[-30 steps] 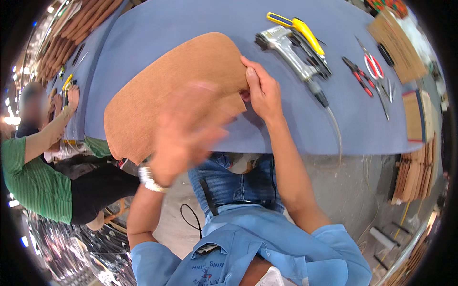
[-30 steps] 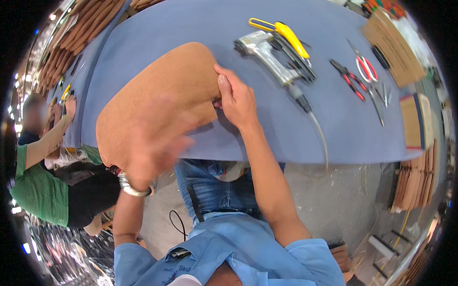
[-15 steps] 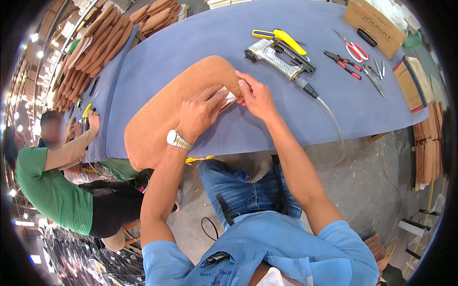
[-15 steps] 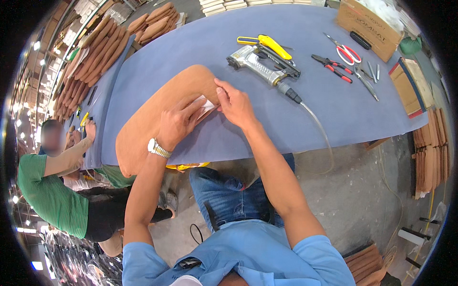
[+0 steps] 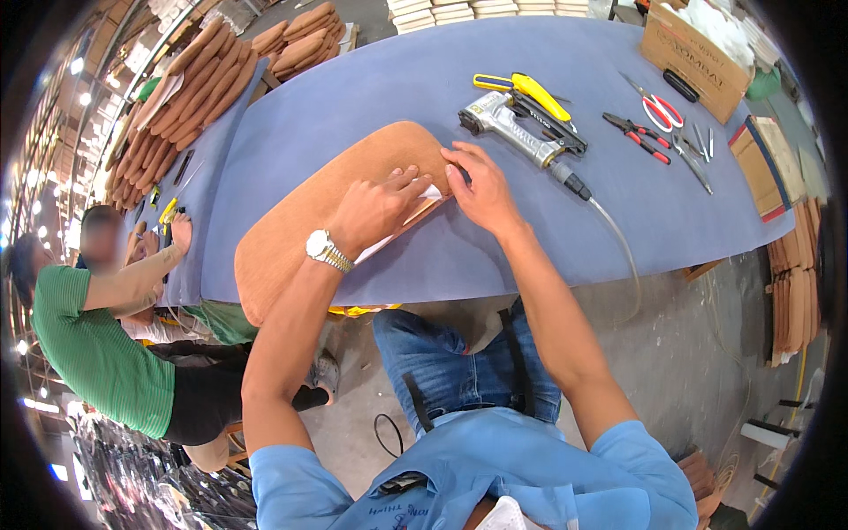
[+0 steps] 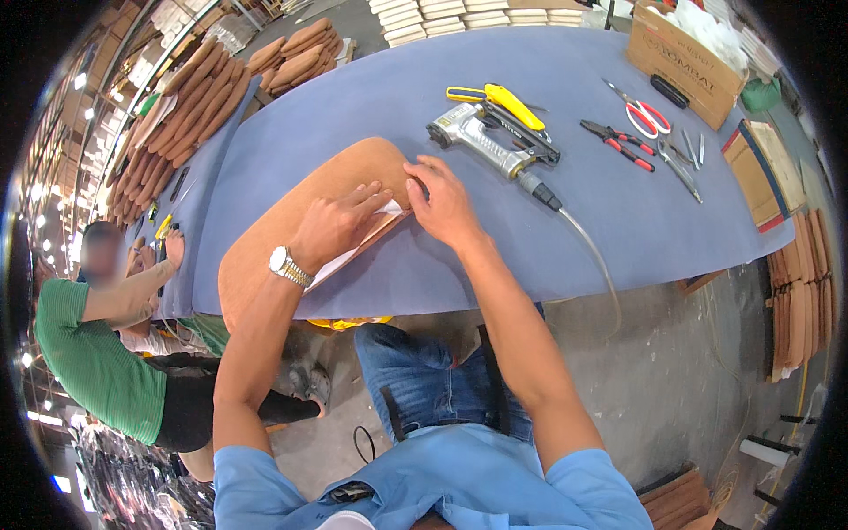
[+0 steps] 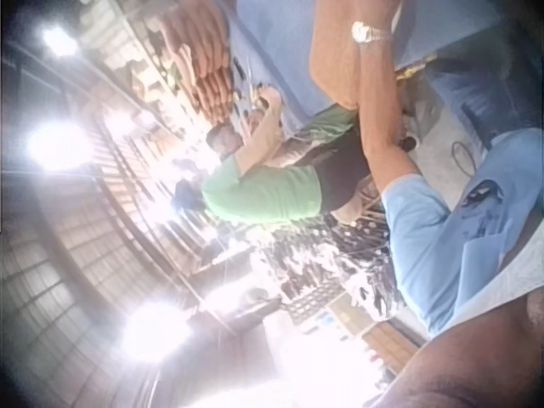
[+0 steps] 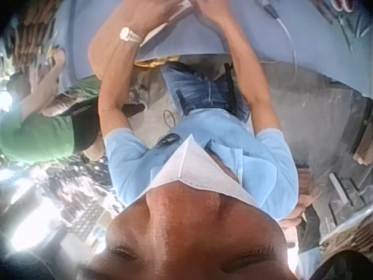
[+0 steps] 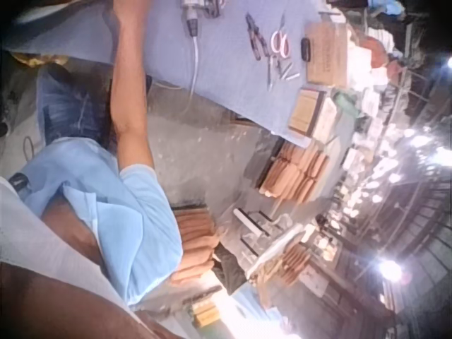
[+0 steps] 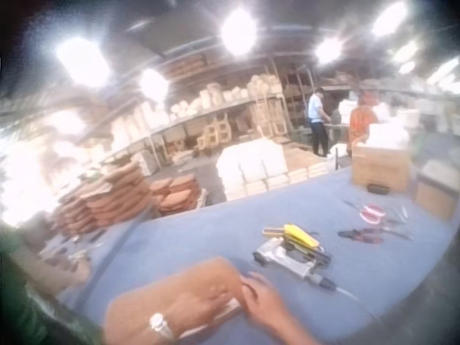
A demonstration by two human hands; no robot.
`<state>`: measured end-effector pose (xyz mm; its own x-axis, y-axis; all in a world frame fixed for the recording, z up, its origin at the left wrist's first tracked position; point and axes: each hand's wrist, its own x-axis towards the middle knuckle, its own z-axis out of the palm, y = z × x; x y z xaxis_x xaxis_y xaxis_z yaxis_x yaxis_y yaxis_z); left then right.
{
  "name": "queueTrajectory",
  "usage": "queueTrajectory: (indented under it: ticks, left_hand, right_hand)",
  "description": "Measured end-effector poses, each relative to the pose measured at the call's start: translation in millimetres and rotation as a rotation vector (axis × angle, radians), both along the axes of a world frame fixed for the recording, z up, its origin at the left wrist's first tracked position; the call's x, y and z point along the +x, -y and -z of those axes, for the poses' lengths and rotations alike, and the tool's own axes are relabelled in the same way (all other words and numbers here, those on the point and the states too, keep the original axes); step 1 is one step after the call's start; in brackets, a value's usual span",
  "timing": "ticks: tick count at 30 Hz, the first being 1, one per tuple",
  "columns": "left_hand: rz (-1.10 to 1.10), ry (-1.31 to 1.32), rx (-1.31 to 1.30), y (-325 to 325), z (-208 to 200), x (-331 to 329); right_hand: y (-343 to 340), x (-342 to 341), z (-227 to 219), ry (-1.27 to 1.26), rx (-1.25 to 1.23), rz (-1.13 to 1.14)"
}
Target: The person trims excess fabric from a cushion cover using a utility knife, then uses a staple gun to secure the fabric to the cushion base. They repeatedly flip and adjust the cushion, trimming and stapling edges to complete the upholstery.
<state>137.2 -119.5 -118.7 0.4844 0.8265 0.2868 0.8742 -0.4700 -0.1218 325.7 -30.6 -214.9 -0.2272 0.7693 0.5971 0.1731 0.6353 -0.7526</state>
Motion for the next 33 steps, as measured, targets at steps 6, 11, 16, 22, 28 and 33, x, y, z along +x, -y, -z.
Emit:
queueTrajectory:
  ticks: [6,11,16,22,28,33]
  left_hand:
    - [0.046,-0.063,-0.206,-54.1,-17.5,-11.0]
    - [0.154,0.022,-0.239,-70.4,-38.6,3.0]
    - [0.180,0.053,-0.164,-78.1,5.9,-8.9]
    - [0.140,0.047,-0.127,-77.5,-0.2,0.6]
    - [0.068,0.000,-0.034,-85.4,18.6,7.2]
    - [0.118,0.020,-0.004,-86.1,16.4,7.7]
  right_hand:
    - [-35.7,2.9,-32.0,0.279,0.040,-0.127]
    - [-47.5,18.7,-56.9,0.529,-0.041,-0.218]
    - [-51.5,20.8,-60.9,0.625,0.025,-0.339]
    - [-52.2,17.7,-52.3,0.673,0.161,-0.209]
    - [-45.6,8.1,-49.1,0.745,0.014,-0.144]
    - [-43.3,10.9,-49.1,0.682,-0.035,-0.156]
